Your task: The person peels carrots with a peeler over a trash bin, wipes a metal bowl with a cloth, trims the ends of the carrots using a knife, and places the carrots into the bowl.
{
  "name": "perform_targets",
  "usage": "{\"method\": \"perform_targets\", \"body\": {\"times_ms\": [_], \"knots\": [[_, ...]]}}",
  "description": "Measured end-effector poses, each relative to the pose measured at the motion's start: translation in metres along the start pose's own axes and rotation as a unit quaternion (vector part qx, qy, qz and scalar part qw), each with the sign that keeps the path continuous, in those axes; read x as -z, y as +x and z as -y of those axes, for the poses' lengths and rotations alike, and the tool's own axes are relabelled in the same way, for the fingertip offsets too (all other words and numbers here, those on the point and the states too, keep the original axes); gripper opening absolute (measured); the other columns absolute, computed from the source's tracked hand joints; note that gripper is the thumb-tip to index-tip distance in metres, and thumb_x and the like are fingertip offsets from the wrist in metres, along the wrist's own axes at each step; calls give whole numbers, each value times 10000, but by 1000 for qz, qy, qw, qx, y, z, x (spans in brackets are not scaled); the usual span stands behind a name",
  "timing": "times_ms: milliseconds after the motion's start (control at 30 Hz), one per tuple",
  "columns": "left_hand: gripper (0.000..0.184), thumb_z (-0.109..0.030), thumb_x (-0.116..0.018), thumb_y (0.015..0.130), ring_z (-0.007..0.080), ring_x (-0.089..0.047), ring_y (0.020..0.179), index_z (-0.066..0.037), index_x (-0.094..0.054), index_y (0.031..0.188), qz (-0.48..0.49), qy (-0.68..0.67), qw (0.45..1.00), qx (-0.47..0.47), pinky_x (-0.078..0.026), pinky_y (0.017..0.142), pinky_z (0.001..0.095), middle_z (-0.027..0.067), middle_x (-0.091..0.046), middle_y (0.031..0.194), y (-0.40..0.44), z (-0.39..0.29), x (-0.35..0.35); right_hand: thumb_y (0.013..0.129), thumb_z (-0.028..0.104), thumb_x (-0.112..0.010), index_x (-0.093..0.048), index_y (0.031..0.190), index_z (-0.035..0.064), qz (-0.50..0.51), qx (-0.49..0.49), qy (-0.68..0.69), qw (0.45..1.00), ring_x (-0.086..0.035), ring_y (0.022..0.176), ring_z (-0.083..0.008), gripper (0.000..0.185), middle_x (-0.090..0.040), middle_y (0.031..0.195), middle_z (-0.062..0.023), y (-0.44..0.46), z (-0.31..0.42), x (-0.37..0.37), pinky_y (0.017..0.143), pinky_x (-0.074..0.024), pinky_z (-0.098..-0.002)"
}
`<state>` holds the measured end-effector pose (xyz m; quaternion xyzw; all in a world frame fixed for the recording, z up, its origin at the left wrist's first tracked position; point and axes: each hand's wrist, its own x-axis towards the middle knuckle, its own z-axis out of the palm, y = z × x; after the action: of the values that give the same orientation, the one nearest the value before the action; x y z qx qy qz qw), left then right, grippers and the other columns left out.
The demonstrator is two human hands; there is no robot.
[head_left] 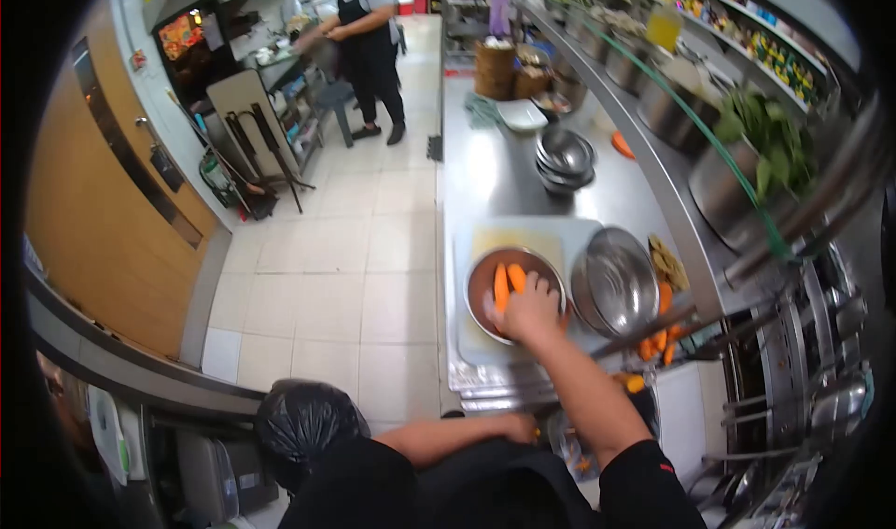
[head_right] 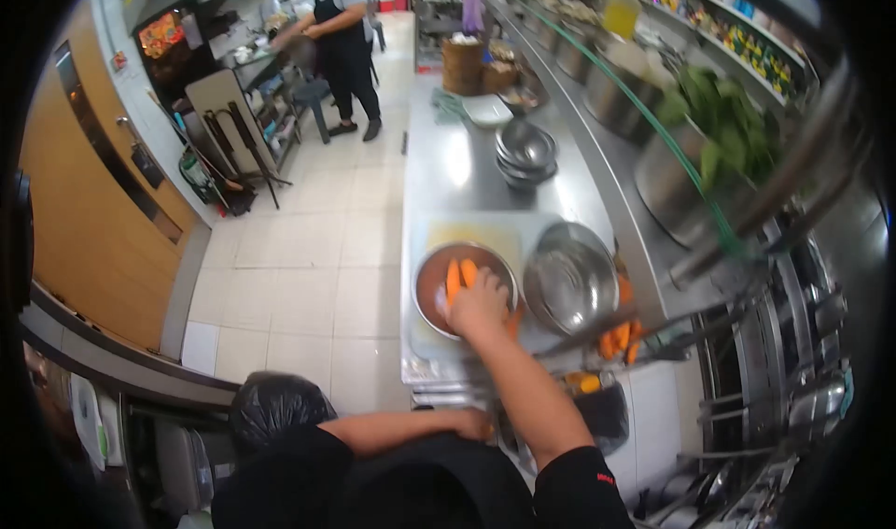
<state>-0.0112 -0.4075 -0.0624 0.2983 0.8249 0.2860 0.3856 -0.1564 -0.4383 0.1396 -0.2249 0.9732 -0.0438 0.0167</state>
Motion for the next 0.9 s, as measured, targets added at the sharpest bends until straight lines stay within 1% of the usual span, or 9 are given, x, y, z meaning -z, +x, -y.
{"method": "perform_targets", "body": {"times_ms": [67,233,333,467,500,567,800,833,900], "knots": [[467,-460,-564,881,410,-667,893,-27,-737,918,31,53,998,-35,-496,836,506,237,-697,954,-1,4,4,786,566,-639,-706,1086,-50,45,-2,-52,998,-294,1365,-433,688,-295,1504,-291,6,13,-20,1075,-293,-539],[451,-450,-552,900,402,-667,889,-39,-735,929,64,90,987,-120,-496,818,497,217,-704,954,7,24,2,781,498,-622,-687,1122,-60,76,-46,-46,995,-206,1432,-431,658,-244,1547,-272,12,25,-3,1166,-134,-524],[425,-413,-537,898,391,-670,900,-39,-729,961,93,112,981,-127,-504,798,490,220,-702,966,1,11,11,781,530,-606,-675,1124,-69,-19,-45,87,995,-157,1453,-420,694,-229,1559,-264,17,3,-26,1181,-66,-522],[453,-410,-553,863,386,-667,937,-6,-720,980,73,61,990,-104,-503,826,489,233,-695,1002,41,44,-26,816,359,-660,-669,1058,-70,-72,-2,418,906,-493,1277,-386,492,-517,1340,-257,-22,-14,57,1053,-394,-470],[500,-441,-564,852,385,-661,982,14,-719,991,78,51,991,-94,-498,870,482,242,-690,1043,47,46,-32,822,312,-660,-627,1173,-66,-33,24,459,888,-633,1094,-310,517,-603,1217,-216,-38,-29,66,938,-493,-394],[507,-447,-579,835,379,-667,971,19,-721,978,69,75,991,-86,-505,861,480,245,-691,1031,45,38,-29,812,333,-711,-577,1111,-37,36,1,676,736,-687,905,-270,494,-625,1067,-169,-95,-48,80,812,-554,-380],[566,-509,-632,787,366,-690,831,40,-717,898,63,-129,986,85,-544,743,458,234,-703,909,13,-57,20,862,362,-684,-433,1152,21,-52,-111,839,530,-647,673,-249,513,-602,822,-142,-305,-145,47,590,-548,-354],[607,-545,-630,790,371,-687,764,55,-705,848,-23,-111,993,25,-548,695,459,241,-698,837,26,-52,3,878,344,-676,-439,1139,26,-82,-156,827,534,-628,638,-229,475,-597,788,-133,-325,-158,37,578,-538,-344],[579,-577,-625,832,334,-683,770,-8,-717,888,-42,-44,995,78,-538,700,462,196,-704,825,20,-99,27,932,279,-633,-476,1082,43,-120,-262,787,545,-595,599,-184,320,-585,735,-92,-358,-183,11,539,-497,-305]]}}
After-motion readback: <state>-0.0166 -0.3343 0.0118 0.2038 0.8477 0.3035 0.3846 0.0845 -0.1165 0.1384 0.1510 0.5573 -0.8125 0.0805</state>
